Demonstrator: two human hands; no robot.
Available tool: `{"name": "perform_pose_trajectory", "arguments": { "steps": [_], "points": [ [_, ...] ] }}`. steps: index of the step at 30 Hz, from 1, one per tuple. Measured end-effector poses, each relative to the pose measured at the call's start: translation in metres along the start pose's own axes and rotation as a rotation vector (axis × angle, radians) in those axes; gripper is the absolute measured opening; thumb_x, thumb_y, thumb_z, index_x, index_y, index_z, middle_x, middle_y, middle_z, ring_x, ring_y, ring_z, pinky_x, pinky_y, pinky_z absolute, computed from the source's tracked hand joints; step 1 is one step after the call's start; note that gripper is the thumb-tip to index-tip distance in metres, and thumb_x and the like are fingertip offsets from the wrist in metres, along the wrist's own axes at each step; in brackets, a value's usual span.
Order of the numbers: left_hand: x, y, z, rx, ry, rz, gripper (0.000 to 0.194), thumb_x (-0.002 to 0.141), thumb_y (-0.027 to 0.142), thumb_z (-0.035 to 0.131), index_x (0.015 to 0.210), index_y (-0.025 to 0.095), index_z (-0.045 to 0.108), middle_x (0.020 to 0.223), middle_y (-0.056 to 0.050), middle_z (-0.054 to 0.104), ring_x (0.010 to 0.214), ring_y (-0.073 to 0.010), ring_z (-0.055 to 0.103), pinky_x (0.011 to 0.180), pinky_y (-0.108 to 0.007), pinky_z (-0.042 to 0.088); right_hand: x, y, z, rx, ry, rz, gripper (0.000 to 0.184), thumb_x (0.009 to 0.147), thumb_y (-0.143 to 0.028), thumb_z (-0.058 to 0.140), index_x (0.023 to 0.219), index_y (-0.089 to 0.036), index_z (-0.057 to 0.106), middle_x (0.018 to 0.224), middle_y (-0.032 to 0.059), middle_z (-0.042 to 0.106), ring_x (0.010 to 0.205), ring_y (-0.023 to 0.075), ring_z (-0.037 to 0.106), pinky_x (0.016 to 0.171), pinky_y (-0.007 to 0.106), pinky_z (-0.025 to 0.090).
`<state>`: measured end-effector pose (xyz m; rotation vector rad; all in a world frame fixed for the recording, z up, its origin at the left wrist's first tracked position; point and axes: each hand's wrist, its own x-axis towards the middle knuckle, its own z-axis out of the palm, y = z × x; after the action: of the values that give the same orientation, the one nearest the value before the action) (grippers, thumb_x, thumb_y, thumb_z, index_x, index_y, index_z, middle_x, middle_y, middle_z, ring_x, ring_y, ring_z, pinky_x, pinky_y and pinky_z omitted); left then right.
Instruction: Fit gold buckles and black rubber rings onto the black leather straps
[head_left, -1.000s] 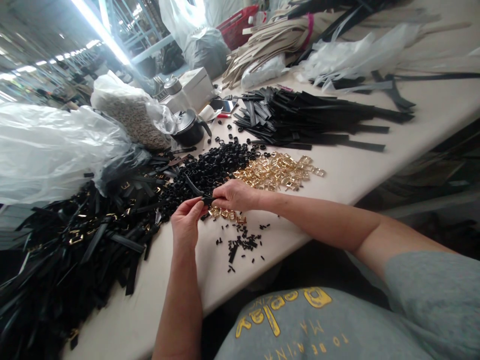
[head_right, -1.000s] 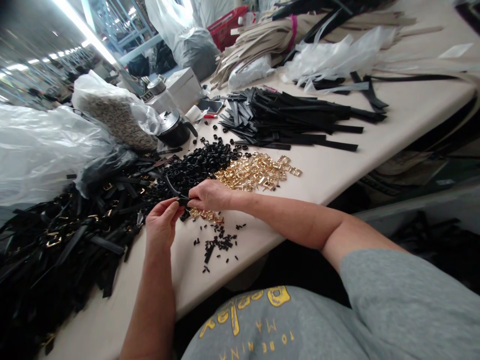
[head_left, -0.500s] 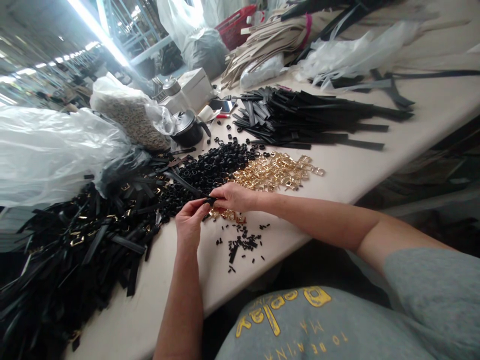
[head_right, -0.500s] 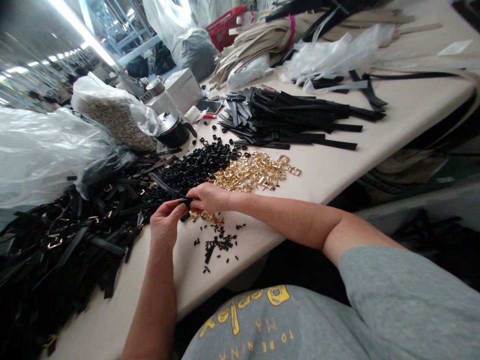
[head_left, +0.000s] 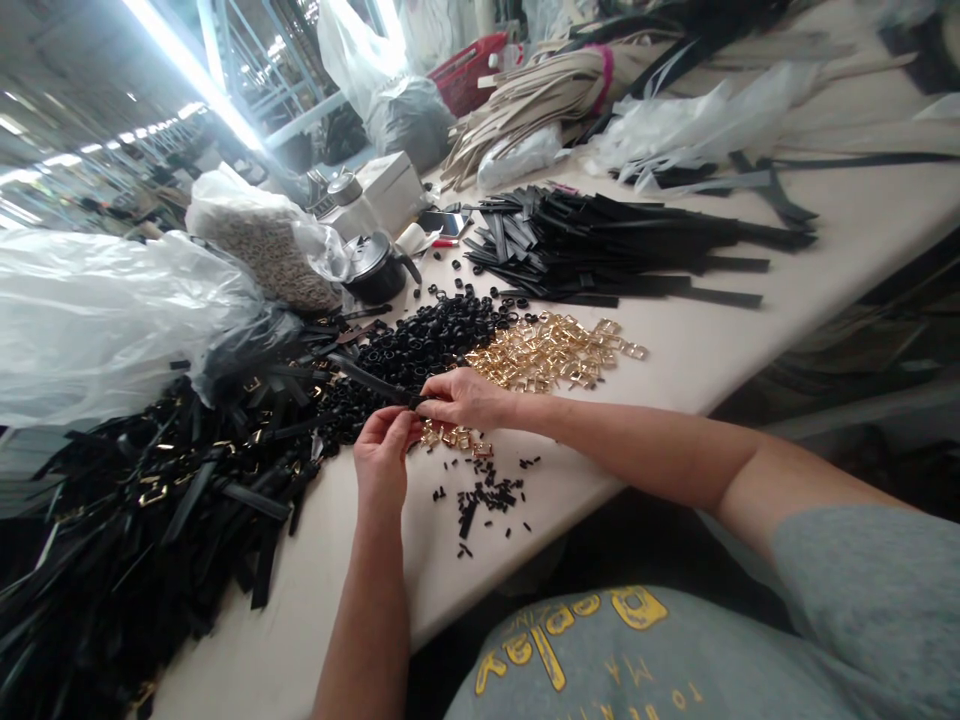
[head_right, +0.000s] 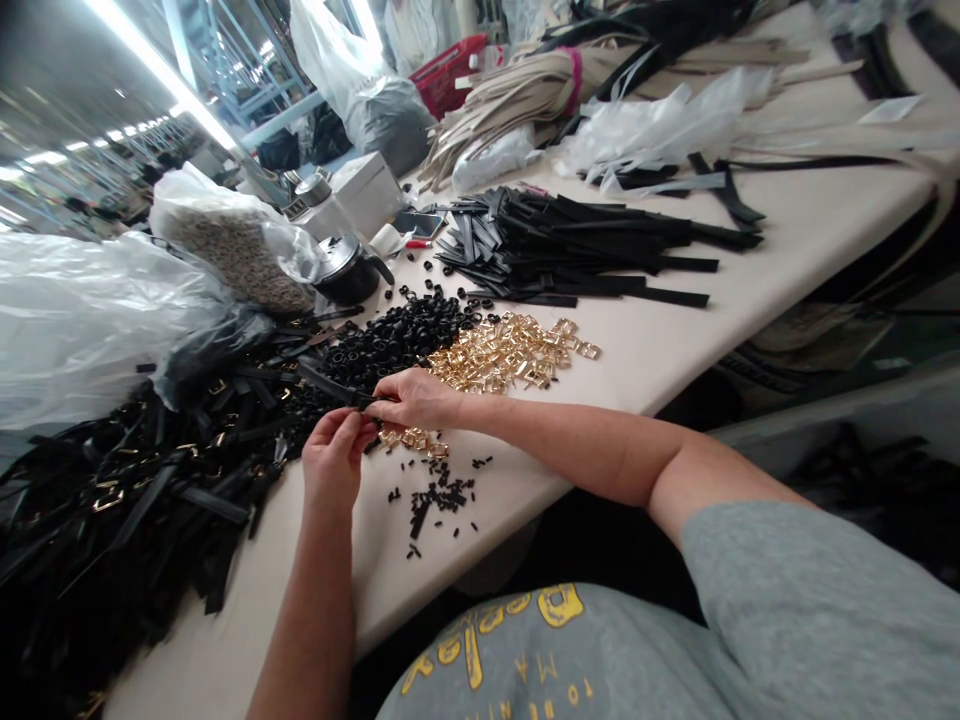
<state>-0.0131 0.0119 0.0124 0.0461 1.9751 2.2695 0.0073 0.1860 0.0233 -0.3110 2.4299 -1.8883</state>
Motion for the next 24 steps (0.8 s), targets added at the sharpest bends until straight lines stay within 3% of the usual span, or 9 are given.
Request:
{"name": "perform_pose_trajectory", "arguments": {
  "steps": [4,10,18,24],
  "points": [
    [0.008,0.003,-0.003,-0.151,0.068,-0.073,0.043,0.057,0.043,0.087,0.082,0.017,0.064,0.072,0.0,0.07,0.058,-0.0091,0.066,0.057,-0.018,0.053,0.0,-0.002,0.0,-0.003,-0.018,0.017,0.016,0.087,-0.026,0.06,0.085,-0.012,0.068,0.062,-0.0027,0.064,0.053,0.0052,0.053,0.054,0.017,0.036],
    [0.007,-0.001,0.0,-0.206,0.076,-0.092,0.045,0.05,0.035,0.092,0.069,0.016,0.056,0.068,0.004,0.068,0.059,-0.0061,0.065,0.061,-0.015,0.053,-0.001,-0.003,0.001,-0.15,0.024,-0.011,0.014,0.084,-0.023,0.061,0.078,-0.013,0.069,0.058,-0.0044,0.058,0.053,0.0045,0.044,0.053,0.018,0.03],
    [0.001,-0.01,0.015,-0.225,0.078,-0.075,0.043,0.046,0.034,0.093,0.068,0.016,0.061,0.072,0.002,0.069,0.064,-0.0088,0.065,0.064,-0.019,0.051,-0.001,-0.002,-0.001,-0.145,-0.004,0.014,0.017,0.087,-0.026,0.061,0.079,-0.014,0.068,0.059,-0.0018,0.064,0.053,0.0064,0.053,0.055,0.02,0.036],
    [0.001,-0.016,0.016,-0.135,-0.013,-0.062,0.037,0.055,0.041,0.089,0.069,0.015,0.066,0.064,0.001,0.063,0.056,-0.0086,0.054,0.058,-0.023,0.041,0.002,0.015,0.0,-0.02,0.016,-0.043,0.022,0.085,-0.032,0.061,0.066,-0.019,0.063,0.053,0.004,0.063,0.043,0.0127,0.054,0.041,0.027,0.039]
  ]
}}
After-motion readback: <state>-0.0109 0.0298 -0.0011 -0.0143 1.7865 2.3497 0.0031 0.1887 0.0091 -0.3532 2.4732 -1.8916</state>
